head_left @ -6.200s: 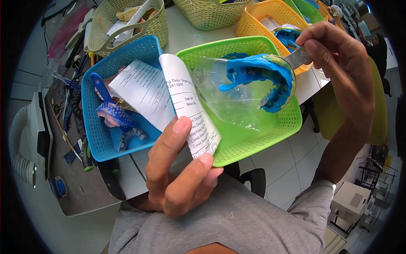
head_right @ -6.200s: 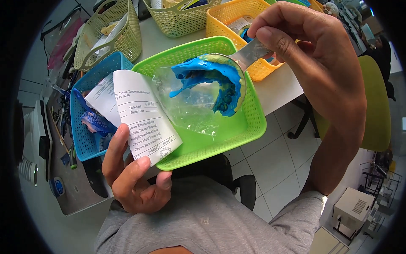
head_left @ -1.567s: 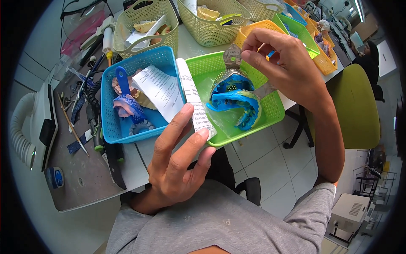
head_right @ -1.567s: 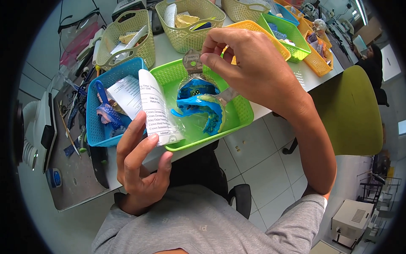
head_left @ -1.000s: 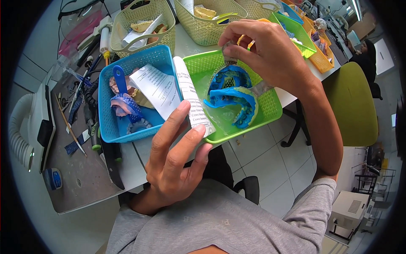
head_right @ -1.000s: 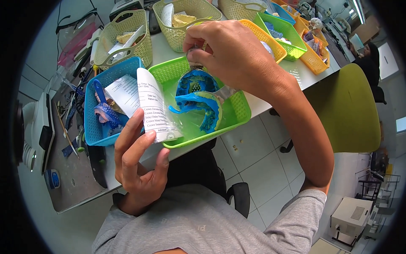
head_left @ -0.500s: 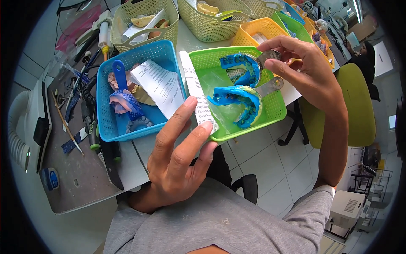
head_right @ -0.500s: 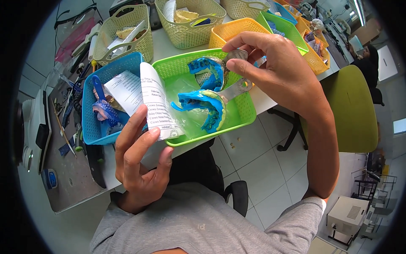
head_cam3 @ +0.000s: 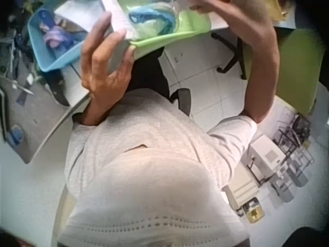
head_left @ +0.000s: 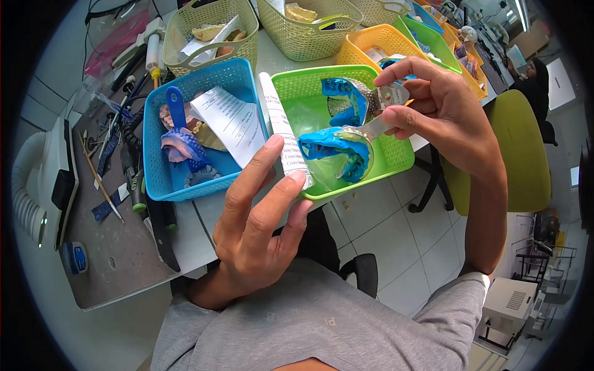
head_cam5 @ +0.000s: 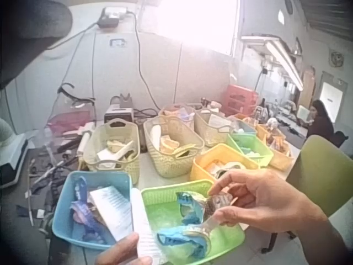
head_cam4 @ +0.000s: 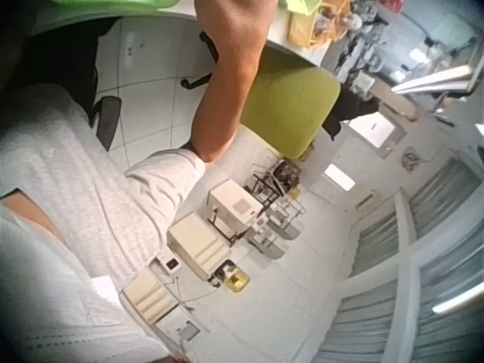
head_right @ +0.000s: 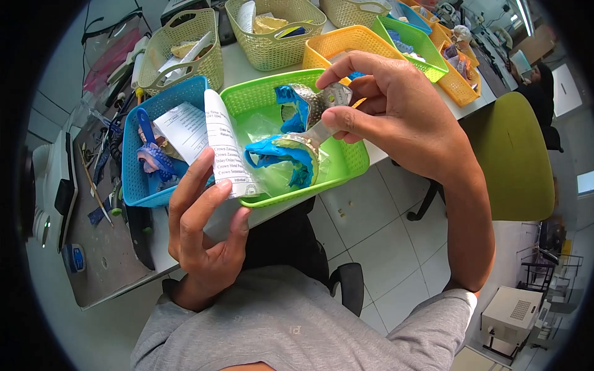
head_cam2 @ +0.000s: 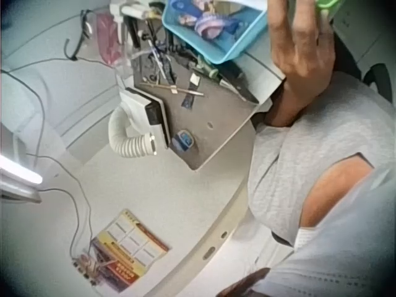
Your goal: Applying Vaseline as a separating agent to a dental impression tray and preparing an applicator gun.
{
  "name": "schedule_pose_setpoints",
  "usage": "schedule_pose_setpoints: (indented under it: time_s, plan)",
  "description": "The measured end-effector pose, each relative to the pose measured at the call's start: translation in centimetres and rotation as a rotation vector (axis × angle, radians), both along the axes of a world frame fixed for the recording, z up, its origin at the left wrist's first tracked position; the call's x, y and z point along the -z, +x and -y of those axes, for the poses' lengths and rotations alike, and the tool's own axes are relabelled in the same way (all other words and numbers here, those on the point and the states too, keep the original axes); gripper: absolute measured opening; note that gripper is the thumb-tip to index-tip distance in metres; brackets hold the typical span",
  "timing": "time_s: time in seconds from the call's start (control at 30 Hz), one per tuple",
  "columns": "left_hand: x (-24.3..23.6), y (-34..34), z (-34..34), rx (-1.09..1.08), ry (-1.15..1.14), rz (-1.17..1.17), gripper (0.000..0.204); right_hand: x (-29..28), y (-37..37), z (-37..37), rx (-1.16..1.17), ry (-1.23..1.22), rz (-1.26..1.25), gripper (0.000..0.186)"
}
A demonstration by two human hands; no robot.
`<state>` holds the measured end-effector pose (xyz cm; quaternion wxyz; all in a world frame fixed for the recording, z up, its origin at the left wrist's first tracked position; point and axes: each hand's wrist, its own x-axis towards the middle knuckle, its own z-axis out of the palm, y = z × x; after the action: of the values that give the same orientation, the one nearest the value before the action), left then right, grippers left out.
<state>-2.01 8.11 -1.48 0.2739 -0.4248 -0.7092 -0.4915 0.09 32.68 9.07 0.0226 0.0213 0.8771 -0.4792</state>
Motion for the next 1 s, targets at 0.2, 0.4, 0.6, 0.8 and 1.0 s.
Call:
schedule_pose_setpoints:
  time_s: [0.2,0.4,0.6,0.8,1.0]
  plan:
    - [-0.2,0.2,0.0,-0.005,-0.021,0.005,0.042,0.5,0.0,0.0,0.084,-0.045,-0.191,0.022]
    - [-0.3,0.2,0.0,0.012,-0.057,0.012,0.042,0.8,-0.7,-1.9,0.181,-0.089,-0.299,0.026]
    - [-0.3,0.4,0.2,0.039,-0.057,0.071,0.040,1.6,-1.8,-4.0,0.197,-0.270,-0.401,0.029]
    - [-2.0,0.7,-0.2,-0.013,-0.278,0.025,0.040,1.9,-1.8,-5.7,0.160,-0.445,-0.425,0.033]
    - [-3.4,1.0,-0.9,-0.036,-0.329,0.000,0.043,2.1,-1.8,-6.2,0.156,-0.497,-0.399,0.038]
